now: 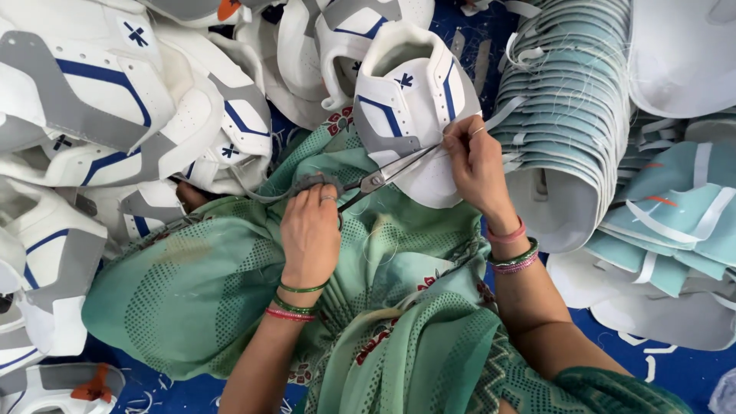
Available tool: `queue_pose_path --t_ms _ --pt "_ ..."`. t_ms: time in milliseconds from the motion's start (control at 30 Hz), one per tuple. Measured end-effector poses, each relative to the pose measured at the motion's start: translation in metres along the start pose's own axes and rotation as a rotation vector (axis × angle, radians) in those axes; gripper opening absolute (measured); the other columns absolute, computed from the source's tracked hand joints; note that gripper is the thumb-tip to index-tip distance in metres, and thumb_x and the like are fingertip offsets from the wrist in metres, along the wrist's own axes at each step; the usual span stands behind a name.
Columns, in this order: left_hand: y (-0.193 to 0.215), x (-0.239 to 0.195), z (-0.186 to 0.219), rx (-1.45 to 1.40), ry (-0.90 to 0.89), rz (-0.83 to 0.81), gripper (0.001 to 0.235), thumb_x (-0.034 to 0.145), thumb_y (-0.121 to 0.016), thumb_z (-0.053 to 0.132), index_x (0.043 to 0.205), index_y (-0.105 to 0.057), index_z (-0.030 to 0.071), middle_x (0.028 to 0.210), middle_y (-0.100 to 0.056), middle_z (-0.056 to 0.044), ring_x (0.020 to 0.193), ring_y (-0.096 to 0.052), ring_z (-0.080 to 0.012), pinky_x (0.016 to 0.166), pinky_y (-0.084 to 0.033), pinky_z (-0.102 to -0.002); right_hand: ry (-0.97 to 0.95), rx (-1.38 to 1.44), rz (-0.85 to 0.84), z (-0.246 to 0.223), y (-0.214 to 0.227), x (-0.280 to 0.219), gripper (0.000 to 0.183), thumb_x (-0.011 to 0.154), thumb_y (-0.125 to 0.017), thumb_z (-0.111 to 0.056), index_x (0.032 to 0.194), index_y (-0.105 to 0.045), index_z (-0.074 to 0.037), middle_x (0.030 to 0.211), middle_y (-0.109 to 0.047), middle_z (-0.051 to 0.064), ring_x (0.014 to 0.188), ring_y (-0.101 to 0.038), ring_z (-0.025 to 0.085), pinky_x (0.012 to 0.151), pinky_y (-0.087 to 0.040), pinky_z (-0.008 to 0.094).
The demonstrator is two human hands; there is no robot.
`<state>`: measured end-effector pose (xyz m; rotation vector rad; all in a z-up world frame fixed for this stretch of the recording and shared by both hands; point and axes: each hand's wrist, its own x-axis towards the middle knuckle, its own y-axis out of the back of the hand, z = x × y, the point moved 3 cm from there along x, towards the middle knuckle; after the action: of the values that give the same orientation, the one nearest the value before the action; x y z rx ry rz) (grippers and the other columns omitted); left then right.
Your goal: The person trims excess material and loose threads from shoe uppers using scissors.
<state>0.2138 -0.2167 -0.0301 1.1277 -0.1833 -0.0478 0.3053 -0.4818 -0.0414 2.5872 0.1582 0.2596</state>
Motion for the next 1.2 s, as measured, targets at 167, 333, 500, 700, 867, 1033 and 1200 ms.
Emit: queue_pose_path --t_ms 167,333,500,700,867,1033,1200 --pt "-0.013 -0.009 -0.009 -0.052 0.066 -0.056 0.030 0.082 -0.063 0.000 0.112 -0.067 0.001 0.107 -0.070 -0.017 0.100 -0.067 -0.0360 0.087 -0.053 -0.046 -0.128 0.323 -0.019 0.040 0.007 -0.006 0.007 0.111 -0.058 -0.001 0.108 -0.053 -0.001 0.094 -0.061 0.004 0.085 -0.056 0.013 0.080 -0.048 0.026" --pt "-0.012 -0.029 -0.030 -0.175 0.214 0.077 0.037 0.077 -0.067 0.003 0.114 -0.068 0.001 0.104 -0.070 -0.019 0.095 -0.067 -0.0396 0.081 -0.053 -0.049 -0.047 0.091 0.404 -0.017 0.027 0.007 0.016 0.110 -0.058 0.003 0.119 -0.048 -0.003 0.109 -0.062 0.004 0.094 -0.060 0.014 0.085 -0.050 0.028" --pt "-0.004 -0.036 -0.045 -0.159 0.401 0.046 0.040 0.078 -0.071 0.006 0.117 -0.067 0.001 0.103 -0.068 -0.021 0.095 -0.065 -0.0417 0.082 -0.052 -0.051 0.523 -0.408 -0.238 -0.074 -0.011 0.013 0.026 0.082 -0.075 -0.005 0.106 -0.066 -0.011 0.109 -0.066 0.007 0.098 -0.060 0.028 0.087 -0.045 0.039" --pt "-0.013 -0.046 -0.037 -0.228 0.359 0.022 0.040 0.075 -0.070 0.005 0.115 -0.067 0.001 0.105 -0.068 -0.021 0.097 -0.065 -0.0418 0.083 -0.052 -0.050 0.559 -0.638 -0.264 -0.039 -0.028 0.017 0.018 0.083 -0.075 -0.002 0.097 -0.067 -0.008 0.103 -0.067 0.007 0.096 -0.062 0.028 0.084 -0.048 0.040" --pt "-0.004 -0.033 -0.025 -0.153 0.171 0.081 0.041 0.075 -0.067 0.001 0.116 -0.064 -0.002 0.109 -0.068 -0.021 0.102 -0.063 -0.0407 0.090 -0.051 -0.049 0.031 0.019 -0.116 0.000 -0.010 0.013 0.005 0.102 -0.066 -0.001 0.105 -0.062 0.000 0.089 -0.066 0.006 0.078 -0.062 0.013 0.071 -0.050 0.027" --pt "0.000 -0.014 -0.021 -0.024 0.052 0.064 0.036 0.078 -0.064 -0.002 0.114 -0.064 -0.001 0.111 -0.069 -0.017 0.104 -0.063 -0.0370 0.091 -0.051 -0.047 -0.066 0.145 -0.094 0.007 -0.006 0.016 0.011 0.108 -0.064 -0.007 0.103 -0.059 0.001 0.085 -0.068 0.003 0.080 -0.063 0.007 0.074 -0.051 0.023" --pt "0.009 -0.008 -0.019 -0.022 0.104 -0.062 0.032 0.079 -0.066 0.000 0.111 -0.066 0.002 0.110 -0.069 -0.013 0.102 -0.064 -0.0343 0.089 -0.051 -0.045 -0.160 0.353 -0.144 0.016 -0.009 0.016 0.009 0.109 -0.062 -0.008 0.105 -0.058 -0.001 0.089 -0.066 0.001 0.084 -0.062 0.005 0.077 -0.050 0.021"
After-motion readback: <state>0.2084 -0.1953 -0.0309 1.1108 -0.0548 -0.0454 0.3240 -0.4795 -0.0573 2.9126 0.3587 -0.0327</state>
